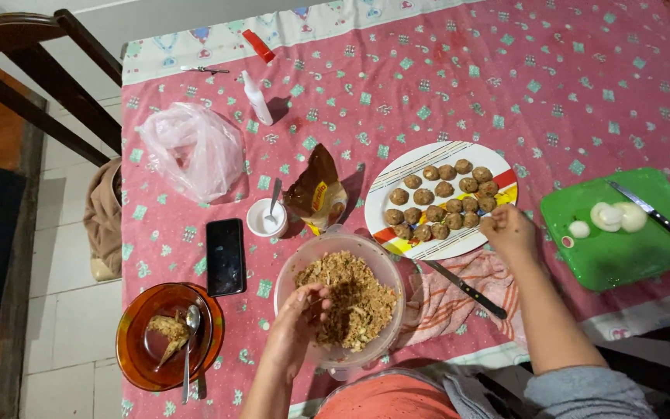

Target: Forming small balls from a meat-like mixture by hand and placing them on a plate.

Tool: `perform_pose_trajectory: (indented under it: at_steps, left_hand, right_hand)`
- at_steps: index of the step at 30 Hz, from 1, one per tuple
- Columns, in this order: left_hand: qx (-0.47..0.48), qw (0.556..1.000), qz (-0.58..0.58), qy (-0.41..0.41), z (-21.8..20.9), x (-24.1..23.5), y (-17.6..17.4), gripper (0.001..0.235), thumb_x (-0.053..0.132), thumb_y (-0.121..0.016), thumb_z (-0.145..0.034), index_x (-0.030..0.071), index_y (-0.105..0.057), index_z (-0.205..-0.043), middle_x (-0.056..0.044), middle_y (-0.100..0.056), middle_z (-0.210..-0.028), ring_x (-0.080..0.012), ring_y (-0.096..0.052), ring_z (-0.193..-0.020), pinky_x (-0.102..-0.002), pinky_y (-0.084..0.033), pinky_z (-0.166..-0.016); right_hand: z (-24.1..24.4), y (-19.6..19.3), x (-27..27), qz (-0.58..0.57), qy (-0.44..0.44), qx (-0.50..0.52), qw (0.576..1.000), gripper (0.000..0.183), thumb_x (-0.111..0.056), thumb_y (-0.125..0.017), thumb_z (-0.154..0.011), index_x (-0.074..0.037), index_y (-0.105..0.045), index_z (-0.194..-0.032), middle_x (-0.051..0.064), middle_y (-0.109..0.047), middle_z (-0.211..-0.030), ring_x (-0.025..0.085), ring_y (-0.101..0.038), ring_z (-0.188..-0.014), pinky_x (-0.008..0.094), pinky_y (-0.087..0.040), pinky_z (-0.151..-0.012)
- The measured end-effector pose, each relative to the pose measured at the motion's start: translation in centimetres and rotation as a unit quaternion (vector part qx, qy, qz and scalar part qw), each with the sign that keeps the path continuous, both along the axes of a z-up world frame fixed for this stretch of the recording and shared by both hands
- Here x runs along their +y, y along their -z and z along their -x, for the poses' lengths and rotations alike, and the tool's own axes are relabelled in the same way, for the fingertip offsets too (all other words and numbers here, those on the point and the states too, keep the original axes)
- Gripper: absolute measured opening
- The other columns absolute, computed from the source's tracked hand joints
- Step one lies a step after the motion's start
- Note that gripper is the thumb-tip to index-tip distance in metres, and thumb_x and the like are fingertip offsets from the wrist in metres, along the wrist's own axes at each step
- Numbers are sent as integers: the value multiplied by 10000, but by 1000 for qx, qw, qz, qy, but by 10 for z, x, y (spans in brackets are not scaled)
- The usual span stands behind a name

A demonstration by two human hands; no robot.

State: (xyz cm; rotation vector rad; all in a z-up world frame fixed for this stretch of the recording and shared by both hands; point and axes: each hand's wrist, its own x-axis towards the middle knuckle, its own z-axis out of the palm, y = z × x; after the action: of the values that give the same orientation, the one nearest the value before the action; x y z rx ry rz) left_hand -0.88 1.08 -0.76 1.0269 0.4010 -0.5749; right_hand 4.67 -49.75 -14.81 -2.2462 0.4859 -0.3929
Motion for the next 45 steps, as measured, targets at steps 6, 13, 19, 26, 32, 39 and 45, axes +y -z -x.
perform_pose_trajectory:
  at_steps: [6,13,19,26,32,39,45]
  left_hand:
    - [6,999,-34,23,1,-3,-11,415,405,-538,-978,99,-652,-1233,-66,-726,-1214,-181,-672,-1063,-340,-477,-953]
    - [-18,997,49,-56,9,24,28,415,397,-571,-991,92,-637,-1264,-49,-702,-1177,-183,-658,-1050,-333,-469,-939]
    - [-93,982,75,-146,9,28,26,383,317,-624,-988,62,-597,-1273,-54,-685,-1122,-193,-656,-1013,-328,-520,-863]
    - [-114,970,126,-173,14,31,34,343,277,-613,-1003,52,-575,-1259,-66,-644,-1109,-184,-640,-994,-313,-528,-876]
    - [-107,968,155,-168,17,34,38,322,254,-606,-1010,49,-567,-1255,-81,-640,-1108,-186,-639,-1000,-313,-531,-895]
    - [-107,972,140,-158,14,33,39,293,243,-604,-1015,48,-584,-1233,-80,-649,-1087,-185,-639,-972,-320,-532,-882]
    - [-84,976,122,-156,11,31,35,250,216,-599,-1010,54,-604,-1200,-53,-648,-1057,-167,-636,-956,-301,-531,-861]
  right_hand:
    - [3,-25,8,60,17,21,998,353,-69,-861,-795,-25,-671,-1090,110,-715,-965,192,-713,-851,332,-585,-752]
    - [-6,-114,69,82,-6,26,996,293,-5,-759,-836,-39,-656,-1108,117,-713,-1067,204,-709,-965,371,-580,-787]
    - [19,-155,231,-5,-388,121,914,456,-33,-741,-792,-127,-653,-1229,83,-672,-1235,232,-670,-1117,361,-551,-975]
    - [45,-190,317,208,-458,381,776,959,-258,-893,-775,-163,-342,-1554,158,-278,-1603,352,-292,-1474,410,-292,-1221]
    - [52,-150,328,222,-419,324,819,875,-146,-882,-753,-55,-417,-1488,218,-405,-1524,370,-392,-1406,435,-344,-1175]
    - [52,-108,321,276,-416,270,823,445,147,-695,-797,39,-635,-1225,236,-648,-1212,329,-625,-1181,376,-546,-1050]
    - [54,-88,323,310,-405,298,807,314,208,-545,-930,30,-683,-1149,233,-684,-1170,290,-689,-1114,300,-633,-920]
